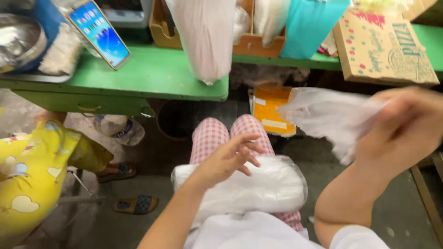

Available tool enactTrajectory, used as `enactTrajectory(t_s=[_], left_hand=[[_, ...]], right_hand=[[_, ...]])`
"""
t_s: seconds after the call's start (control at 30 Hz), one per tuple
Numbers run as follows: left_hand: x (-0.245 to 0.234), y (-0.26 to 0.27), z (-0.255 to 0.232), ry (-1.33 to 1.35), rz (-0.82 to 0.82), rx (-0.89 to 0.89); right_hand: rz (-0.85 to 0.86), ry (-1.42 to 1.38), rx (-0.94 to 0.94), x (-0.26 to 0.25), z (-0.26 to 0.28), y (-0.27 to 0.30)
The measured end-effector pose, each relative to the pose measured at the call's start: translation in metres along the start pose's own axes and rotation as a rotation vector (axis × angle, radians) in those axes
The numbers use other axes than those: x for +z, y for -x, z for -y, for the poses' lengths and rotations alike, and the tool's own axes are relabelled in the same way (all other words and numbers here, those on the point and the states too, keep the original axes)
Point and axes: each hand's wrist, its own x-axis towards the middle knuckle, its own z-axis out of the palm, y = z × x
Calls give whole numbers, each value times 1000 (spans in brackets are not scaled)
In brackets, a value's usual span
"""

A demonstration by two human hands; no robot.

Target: Opening and preparing plastic bags to cover stacks of disposable cups.

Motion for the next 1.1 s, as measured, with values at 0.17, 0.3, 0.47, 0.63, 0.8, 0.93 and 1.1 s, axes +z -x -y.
enactTrajectory(t_s=[0.17,0.3,0.47,0.63,0.8,0.93,1.1], left_hand=[[-7,-43,-2,706,-182,-255],[-7,-40,-29,611,-293,-337],[-21,-34,-9,478,-222,-146],[-38,-27,-45,352,-368,30],[-37,-14,-64,343,-411,196],[-37,-10,-70,276,-335,286],[-33,-7,-79,193,-266,361]], right_hand=[[960,-296,-62,21,34,44],[961,-517,-736,42,84,55],[1254,-504,-713,56,71,99],[1073,-662,-520,60,61,70],[534,-472,-340,64,21,17],[432,-429,-368,78,19,-25],[708,-528,-302,103,25,-48]])
